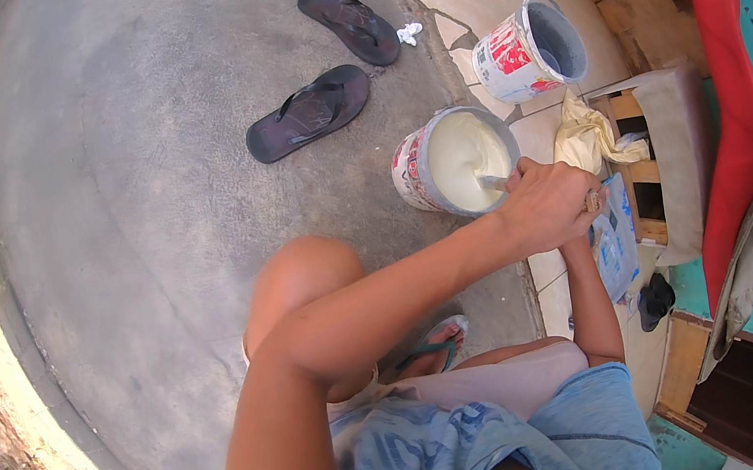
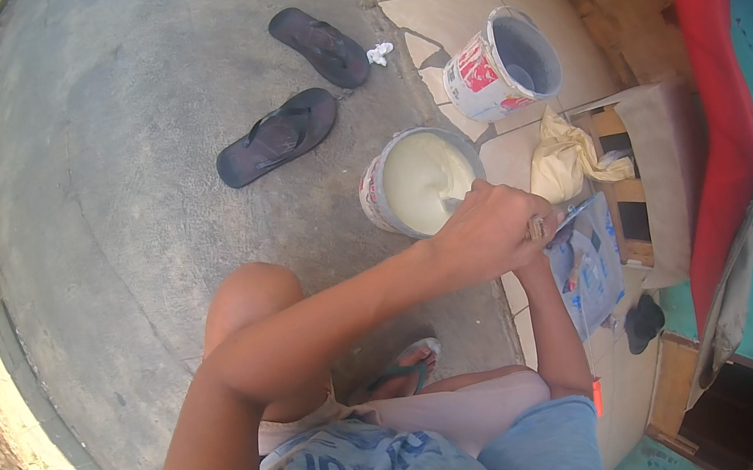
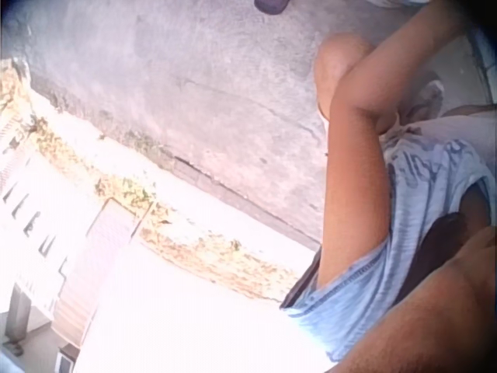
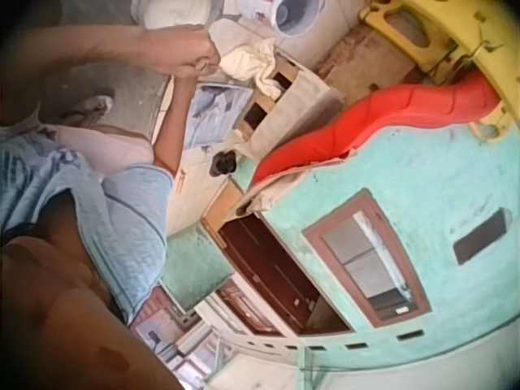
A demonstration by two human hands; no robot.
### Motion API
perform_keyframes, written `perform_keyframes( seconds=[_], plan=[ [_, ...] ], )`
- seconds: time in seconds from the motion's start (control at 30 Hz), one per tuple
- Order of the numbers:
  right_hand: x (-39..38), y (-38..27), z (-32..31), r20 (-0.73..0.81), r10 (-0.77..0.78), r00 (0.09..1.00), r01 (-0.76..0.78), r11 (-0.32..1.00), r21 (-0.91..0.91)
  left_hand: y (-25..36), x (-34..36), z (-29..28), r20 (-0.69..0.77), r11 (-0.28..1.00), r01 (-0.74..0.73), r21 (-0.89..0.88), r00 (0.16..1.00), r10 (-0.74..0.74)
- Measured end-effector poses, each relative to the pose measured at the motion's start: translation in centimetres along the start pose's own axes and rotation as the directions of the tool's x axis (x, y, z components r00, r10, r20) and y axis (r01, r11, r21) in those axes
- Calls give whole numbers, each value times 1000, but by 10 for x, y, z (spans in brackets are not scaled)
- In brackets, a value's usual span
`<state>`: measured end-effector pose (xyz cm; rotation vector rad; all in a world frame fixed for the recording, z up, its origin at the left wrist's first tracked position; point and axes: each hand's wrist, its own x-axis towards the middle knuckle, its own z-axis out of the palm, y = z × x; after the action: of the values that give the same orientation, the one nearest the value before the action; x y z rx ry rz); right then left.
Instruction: The person sits on the floor and mixes a white liquid in a bucket using a wooden stick. They repeatedly dip their hand into a second bucket containing water and add it to the mixture, stirring thoroughly between additions.
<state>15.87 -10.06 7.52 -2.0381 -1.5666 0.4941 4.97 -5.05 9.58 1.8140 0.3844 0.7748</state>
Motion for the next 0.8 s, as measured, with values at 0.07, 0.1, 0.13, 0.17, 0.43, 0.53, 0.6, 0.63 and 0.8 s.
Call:
perform_keyframes(
  seconds=[0.07,0.1,0.13,0.17,0.43,0.53,0.6,0.63,0.8],
  plan=[
    [-2,-3,5,5,-15,1000,15,1000,-23,11,0,-10,10,996,73,55,997,-74],
    [1,-5,11,13,-27,1000,27,999,-30,13,1,-12,13,990,110,84,994,-111],
    [3,-6,14,16,-32,999,33,998,-44,13,3,-11,1,988,78,133,997,-79],
    [4,-7,16,18,-35,999,36,998,-56,13,5,-10,-10,982,48,182,999,-46],
    [4,5,9,23,3,1000,-3,999,-33,-17,5,21,-87,981,-176,82,979,183],
    [-6,2,-1,20,20,1000,-20,1000,-4,0,-1,7,5,997,-72,40,997,72],
    [-9,-2,-1,25,7,1000,-7,1000,-5,8,-4,-1,64,999,-9,33,998,7],
    [-10,-6,1,26,-7,1000,7,1000,-20,12,-4,-4,76,998,-5,56,997,0],
    [7,-11,33,55,-53,997,55,998,-33,1,-3,-3,30,979,-93,184,996,89]
  ],
)
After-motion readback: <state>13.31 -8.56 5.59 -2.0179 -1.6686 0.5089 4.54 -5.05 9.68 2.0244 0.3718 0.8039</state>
